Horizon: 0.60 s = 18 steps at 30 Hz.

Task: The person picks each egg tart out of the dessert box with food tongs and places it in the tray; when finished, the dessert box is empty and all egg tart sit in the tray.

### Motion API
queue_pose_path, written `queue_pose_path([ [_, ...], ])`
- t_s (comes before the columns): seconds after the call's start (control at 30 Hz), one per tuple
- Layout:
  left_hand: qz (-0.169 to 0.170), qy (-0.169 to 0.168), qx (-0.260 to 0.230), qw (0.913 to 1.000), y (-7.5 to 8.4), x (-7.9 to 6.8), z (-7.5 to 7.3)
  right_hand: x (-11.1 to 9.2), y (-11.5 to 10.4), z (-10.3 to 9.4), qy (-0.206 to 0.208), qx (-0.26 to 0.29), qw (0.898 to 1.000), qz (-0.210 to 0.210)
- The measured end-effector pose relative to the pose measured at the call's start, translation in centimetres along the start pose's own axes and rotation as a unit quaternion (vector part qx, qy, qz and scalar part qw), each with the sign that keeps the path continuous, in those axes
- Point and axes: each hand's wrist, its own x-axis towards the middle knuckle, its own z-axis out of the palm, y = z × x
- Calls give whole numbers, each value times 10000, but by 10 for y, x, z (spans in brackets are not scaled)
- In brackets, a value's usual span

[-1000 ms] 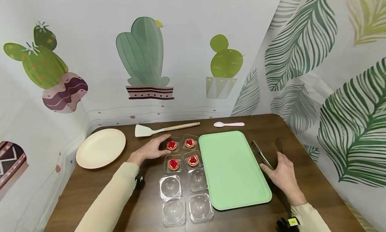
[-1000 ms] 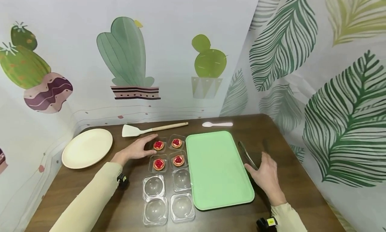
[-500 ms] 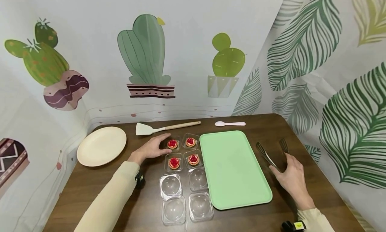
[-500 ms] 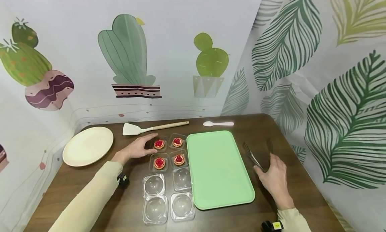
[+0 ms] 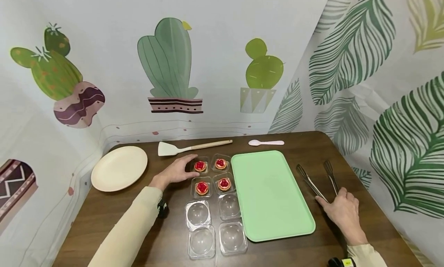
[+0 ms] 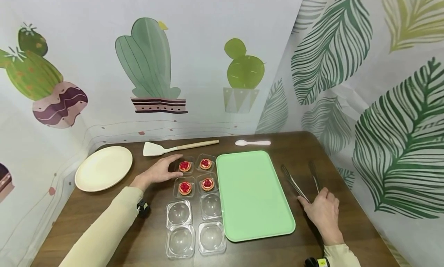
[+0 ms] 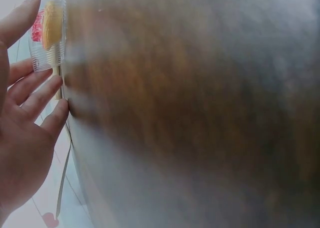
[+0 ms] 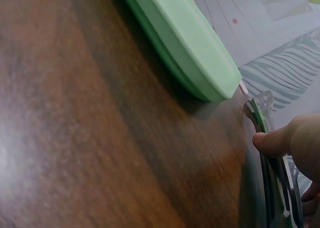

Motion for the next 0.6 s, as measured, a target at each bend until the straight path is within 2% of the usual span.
queue_pose_path([
  [0.13,-6,5,45,10000,0,1,0,0,0,-1,-313,-15,9994,153],
  [0.33,-12,-6,33,10000,1,4,0,0,2,-1,-302,-121,9995,48],
  [0.6,-79,-46,47,9999,0,2,0,1,1,1,-552,66,9978,368],
])
